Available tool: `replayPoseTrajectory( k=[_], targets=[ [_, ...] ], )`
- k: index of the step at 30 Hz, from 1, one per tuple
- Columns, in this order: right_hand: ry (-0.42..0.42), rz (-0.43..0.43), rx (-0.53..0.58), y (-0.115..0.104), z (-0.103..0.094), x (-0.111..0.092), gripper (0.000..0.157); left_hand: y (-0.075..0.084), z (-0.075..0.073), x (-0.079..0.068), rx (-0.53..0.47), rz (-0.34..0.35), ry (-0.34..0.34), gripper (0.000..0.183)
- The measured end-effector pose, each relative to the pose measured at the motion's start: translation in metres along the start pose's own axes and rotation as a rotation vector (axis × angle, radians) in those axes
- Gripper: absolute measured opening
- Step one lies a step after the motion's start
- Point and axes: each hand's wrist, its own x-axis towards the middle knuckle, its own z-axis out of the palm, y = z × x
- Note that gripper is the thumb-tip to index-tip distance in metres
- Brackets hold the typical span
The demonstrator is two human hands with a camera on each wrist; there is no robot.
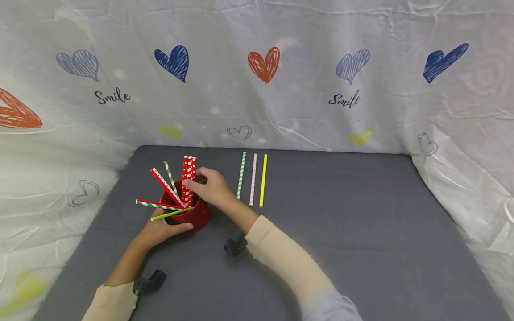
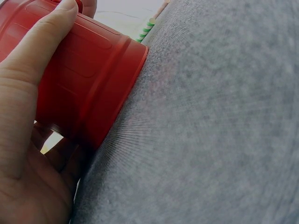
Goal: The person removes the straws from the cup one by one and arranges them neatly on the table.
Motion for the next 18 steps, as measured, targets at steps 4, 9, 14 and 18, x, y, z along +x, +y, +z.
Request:
replayPoseTrajectory(
  k=[4,9,14,18],
  targets=[
    [-0.01,-0.001,0.069,0.0021,0.0032,0.0001,0.026,-0.0004,0.0,-0.0004,0.003,0.003,-0.011,0.076],
    [0.0,-0.014,0.106,0.0033,0.0046,-0.0006,0.022,0.0005,0.0003,-0.0007,0.011,0.018,-0.007,0.077],
    [-0.006,-0.019,0.12,0.0039,0.004,0.0001,0.022,0.0015,0.0004,-0.0003,0.028,0.032,0.003,0.08],
    [-0.014,0.014,0.157,0.0059,0.0043,0.0021,0.023,0.0008,0.0004,-0.0002,0.024,0.021,0.002,0.079]
  ],
)
